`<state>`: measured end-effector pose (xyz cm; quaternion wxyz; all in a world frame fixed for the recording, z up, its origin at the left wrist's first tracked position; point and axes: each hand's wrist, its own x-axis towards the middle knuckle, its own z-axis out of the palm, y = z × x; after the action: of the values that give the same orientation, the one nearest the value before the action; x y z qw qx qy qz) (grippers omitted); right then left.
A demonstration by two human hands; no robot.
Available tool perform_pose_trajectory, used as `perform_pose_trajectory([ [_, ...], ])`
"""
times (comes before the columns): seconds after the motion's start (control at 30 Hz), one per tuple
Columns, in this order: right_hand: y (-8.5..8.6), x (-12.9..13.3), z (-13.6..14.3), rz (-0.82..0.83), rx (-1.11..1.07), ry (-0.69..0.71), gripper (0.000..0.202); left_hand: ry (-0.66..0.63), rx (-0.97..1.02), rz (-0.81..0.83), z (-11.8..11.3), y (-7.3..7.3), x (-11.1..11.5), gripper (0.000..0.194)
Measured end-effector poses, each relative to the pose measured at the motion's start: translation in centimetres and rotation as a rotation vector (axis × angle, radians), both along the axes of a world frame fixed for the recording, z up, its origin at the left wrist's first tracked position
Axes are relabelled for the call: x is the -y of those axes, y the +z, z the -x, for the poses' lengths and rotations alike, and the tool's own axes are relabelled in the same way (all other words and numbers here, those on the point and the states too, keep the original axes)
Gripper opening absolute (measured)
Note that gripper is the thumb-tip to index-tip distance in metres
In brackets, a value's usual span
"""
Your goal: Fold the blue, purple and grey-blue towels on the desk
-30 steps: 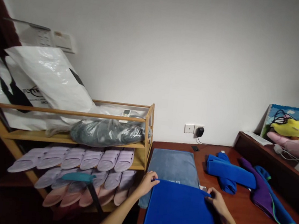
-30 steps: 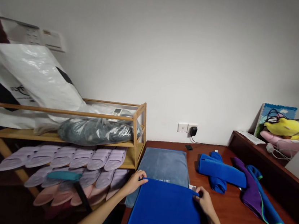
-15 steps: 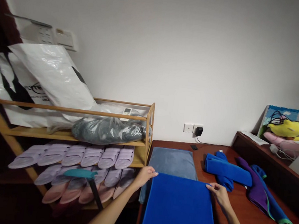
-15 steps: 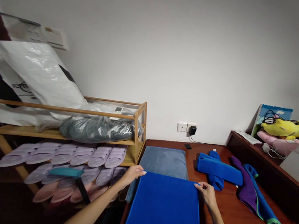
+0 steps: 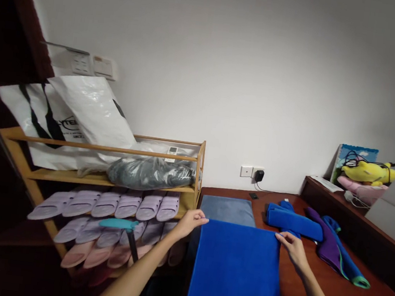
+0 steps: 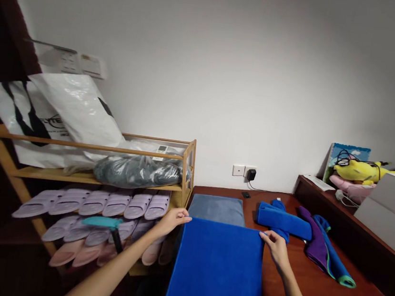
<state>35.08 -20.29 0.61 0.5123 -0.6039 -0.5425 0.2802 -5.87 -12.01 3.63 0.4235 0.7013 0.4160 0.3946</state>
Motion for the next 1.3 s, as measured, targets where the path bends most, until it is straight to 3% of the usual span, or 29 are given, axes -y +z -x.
perform_pose_trajectory([
  [0.1,0.6,-0.7,0.9,-0.029,0.018,-0.016,0.050,0.033,0.001,-0.022,0.0,0.4,-0.4,0.038],
  [0.33,-0.4,-4.5,4.4,-0.053,0.033,-0.072,0.055,0.151,-0.023,-0.057,0.2,-1.2,-2.8,0.047],
  [0.6,-0.3,-11.9,3.2,-0.055,0.047,-0.059,0.054,0.275,-0.022,-0.151,1.0,-0.6,-8.7,0.038],
  [0.7,-1.5,-14.6,2.9,-0.029,0.090,-0.094,0.053,0.363,-0.069,-0.170,-0.4,-2.0,-10.6,0.033],
  [0.8,-3.9,-16.0,3.7,-0.010,0.150,-0.134,0.052,0.461,-0.158,-0.171,-2.5,-4.6,-11.6,0.026],
  [0.93,-7.3,-15.8,5.6,0.001,0.238,-0.169,0.061,0.562,-0.312,-0.150,-4.7,-7.6,-11.7,0.029],
  [1.0,-8.7,-15.0,6.5,-0.012,0.335,-0.195,0.067,0.550,-0.389,-0.173,-5.2,-8.5,-11.1,0.038],
  [1.17,-11.2,-13.3,7.4,0.088,0.818,-0.002,0.058,0.286,-0.691,-0.257,-5.4,-10.4,-8.6,0.051],
  [1.3,-11.9,-12.1,7.7,0.206,0.859,0.074,0.057,0.214,-0.906,-0.237,-5.3,-11.4,-6.8,0.054],
])
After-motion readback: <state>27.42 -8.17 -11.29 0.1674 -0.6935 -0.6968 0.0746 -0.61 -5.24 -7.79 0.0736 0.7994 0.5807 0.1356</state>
